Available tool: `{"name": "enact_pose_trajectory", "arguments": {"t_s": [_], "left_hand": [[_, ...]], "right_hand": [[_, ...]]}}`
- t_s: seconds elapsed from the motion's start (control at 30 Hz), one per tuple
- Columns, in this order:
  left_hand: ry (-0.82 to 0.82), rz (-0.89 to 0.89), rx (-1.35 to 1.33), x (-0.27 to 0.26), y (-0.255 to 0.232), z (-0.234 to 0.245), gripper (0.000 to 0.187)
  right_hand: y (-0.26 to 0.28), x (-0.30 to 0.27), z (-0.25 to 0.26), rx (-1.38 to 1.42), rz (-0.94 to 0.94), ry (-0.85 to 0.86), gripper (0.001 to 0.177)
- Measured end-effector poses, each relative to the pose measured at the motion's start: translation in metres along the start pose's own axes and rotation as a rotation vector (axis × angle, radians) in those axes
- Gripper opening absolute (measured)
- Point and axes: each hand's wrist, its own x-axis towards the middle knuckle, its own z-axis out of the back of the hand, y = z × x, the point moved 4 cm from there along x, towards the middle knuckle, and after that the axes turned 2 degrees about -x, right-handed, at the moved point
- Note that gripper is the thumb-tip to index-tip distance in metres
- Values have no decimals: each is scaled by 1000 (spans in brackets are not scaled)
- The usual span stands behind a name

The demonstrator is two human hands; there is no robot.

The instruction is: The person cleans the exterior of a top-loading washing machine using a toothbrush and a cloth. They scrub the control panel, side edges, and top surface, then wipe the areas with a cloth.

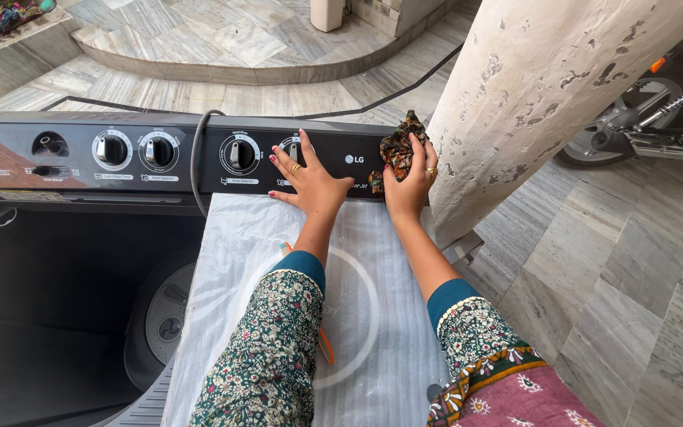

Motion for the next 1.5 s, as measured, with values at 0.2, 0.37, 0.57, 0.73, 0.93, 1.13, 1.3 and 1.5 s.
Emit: {"name": "enact_pose_trajectory", "arguments": {"t_s": [0.2, 0.37, 0.57, 0.73, 0.93, 1.13, 1.3, 1.5], "left_hand": [[13, 6, 5, -1, 0, 1, 140], [-1, -6, -15, -3, 0, 0, 138], [-13, -16, -18, -1, 3, -2, 135], [-14, -16, -7, -2, 1, -1, 136], [-25, -16, -3, -3, 1, 1, 137], [-15, -3, 8, -7, 0, 2, 135], [-36, -30, 3, -2, 4, -4, 129], [-31, -23, -7, -2, 4, -4, 129]], "right_hand": [[-1, 0, 0, -3, -3, 2, 74], [0, 1, 1, -5, 7, 0, 73], [0, 0, 1, 1, 13, 1, 73], [-1, 0, 1, 3, -8, 11, 73], [-1, 0, 1, -2, 2, 2, 73], [-1, 0, 1, 10, -11, 6, 73], [-1, 1, 1, 0, 2, -5, 73], [-1, -1, 1, -2, -15, 8, 74]]}}
